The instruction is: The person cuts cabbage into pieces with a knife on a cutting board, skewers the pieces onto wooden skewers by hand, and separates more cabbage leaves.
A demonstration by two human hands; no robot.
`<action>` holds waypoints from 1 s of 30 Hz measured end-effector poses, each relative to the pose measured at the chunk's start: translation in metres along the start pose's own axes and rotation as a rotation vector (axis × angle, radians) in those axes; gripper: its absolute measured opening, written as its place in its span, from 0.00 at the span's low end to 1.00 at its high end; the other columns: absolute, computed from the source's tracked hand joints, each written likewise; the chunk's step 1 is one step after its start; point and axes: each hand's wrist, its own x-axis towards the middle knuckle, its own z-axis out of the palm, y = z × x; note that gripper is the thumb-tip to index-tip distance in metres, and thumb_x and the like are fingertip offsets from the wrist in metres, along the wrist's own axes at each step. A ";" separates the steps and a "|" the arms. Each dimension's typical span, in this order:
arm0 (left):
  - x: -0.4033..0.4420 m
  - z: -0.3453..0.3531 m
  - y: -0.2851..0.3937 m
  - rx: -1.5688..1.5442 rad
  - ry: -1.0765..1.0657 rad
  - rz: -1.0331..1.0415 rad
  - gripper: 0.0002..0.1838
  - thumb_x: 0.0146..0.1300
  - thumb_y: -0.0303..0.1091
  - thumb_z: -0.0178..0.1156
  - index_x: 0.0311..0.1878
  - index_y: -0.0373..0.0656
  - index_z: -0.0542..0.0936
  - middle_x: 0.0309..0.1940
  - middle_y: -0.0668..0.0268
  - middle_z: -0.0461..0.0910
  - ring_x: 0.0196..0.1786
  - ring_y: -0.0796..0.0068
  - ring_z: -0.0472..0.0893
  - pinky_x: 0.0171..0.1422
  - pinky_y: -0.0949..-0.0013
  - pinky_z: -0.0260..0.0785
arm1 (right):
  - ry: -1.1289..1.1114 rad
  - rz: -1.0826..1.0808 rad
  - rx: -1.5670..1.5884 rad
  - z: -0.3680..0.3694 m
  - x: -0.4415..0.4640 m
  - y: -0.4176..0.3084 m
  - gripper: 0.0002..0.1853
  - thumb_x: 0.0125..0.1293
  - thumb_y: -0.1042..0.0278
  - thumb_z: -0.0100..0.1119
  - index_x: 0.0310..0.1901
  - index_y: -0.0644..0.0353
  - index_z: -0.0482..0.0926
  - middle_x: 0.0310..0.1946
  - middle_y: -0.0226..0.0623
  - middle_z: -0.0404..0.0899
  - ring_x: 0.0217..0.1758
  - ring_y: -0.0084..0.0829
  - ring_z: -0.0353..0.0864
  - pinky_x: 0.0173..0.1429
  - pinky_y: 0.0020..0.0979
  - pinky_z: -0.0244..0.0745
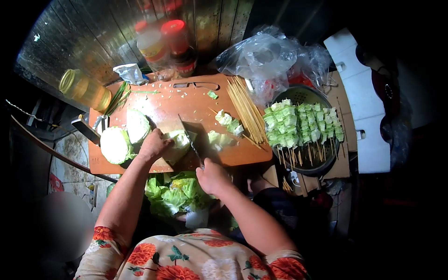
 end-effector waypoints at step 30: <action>-0.005 0.010 -0.011 -0.028 0.023 -0.010 0.25 0.59 0.42 0.64 0.51 0.34 0.69 0.44 0.45 0.79 0.50 0.46 0.79 0.54 0.54 0.70 | -0.028 -0.074 0.018 -0.016 -0.047 -0.021 0.21 0.67 0.57 0.50 0.49 0.71 0.71 0.40 0.62 0.78 0.47 0.58 0.78 0.52 0.47 0.72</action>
